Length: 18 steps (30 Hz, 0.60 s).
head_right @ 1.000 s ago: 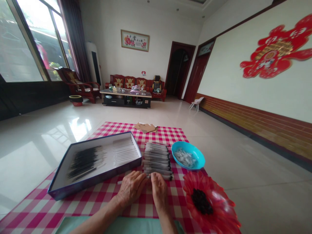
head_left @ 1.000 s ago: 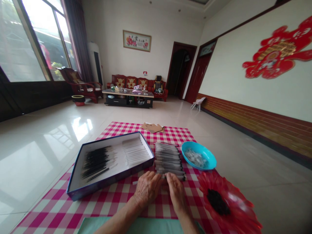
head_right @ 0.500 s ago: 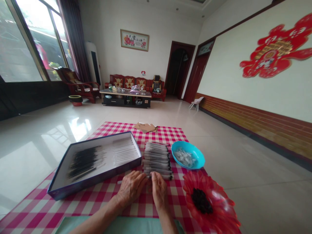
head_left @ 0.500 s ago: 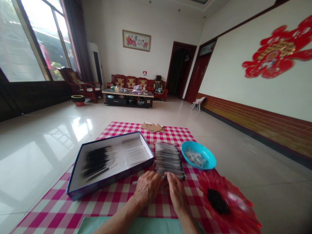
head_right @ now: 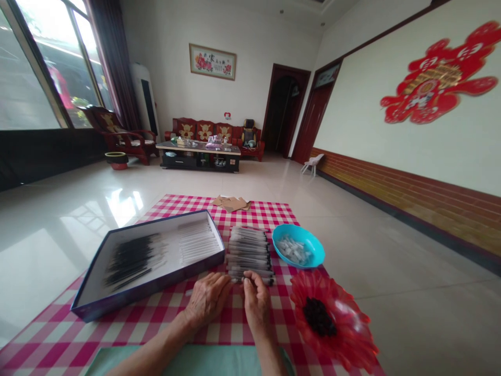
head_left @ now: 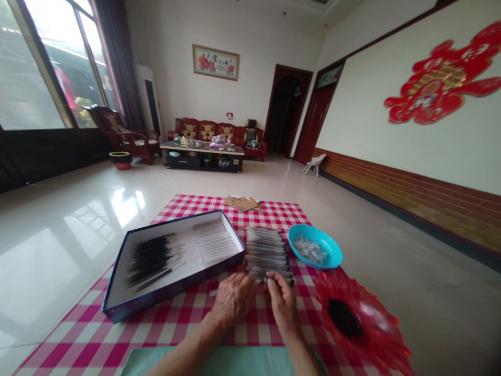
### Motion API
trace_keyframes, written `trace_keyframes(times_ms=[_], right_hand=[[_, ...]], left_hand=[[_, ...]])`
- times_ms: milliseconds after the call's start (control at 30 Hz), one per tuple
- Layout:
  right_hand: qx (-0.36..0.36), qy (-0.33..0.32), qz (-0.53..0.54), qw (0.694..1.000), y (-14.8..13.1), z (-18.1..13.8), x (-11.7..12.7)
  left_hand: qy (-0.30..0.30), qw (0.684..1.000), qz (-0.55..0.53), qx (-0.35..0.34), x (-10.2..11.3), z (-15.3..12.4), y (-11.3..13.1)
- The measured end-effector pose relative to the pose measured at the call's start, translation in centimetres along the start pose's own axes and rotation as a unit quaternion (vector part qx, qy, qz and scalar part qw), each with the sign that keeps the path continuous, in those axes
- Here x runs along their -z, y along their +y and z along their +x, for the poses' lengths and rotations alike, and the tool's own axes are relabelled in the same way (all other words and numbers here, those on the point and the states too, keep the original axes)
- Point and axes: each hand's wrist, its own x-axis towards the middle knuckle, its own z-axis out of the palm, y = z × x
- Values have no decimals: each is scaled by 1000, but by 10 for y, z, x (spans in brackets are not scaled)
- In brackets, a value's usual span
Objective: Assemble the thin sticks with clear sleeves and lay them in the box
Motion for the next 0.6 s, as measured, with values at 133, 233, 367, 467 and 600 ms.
trace_keyframes(times_ms=[133,233,367,467,600], right_hand=[[-21,-2,1,1000,-9,-1,3],[-50,-3,15,999,-12,-5,1],[-58,4,21,998,-25,-8,0],[-10,17,-28,999,-52,-9,15],[152,99,-306,934,-88,-5,64]], left_hand=[[7,1000,-16,5,-1,0,-2],[10,1000,-22,0,-3,-1,-4],[8,999,-31,-4,-5,-2,-6],[13,999,-30,-1,-5,-2,-6],[16,1000,-24,-4,-4,-2,-5]])
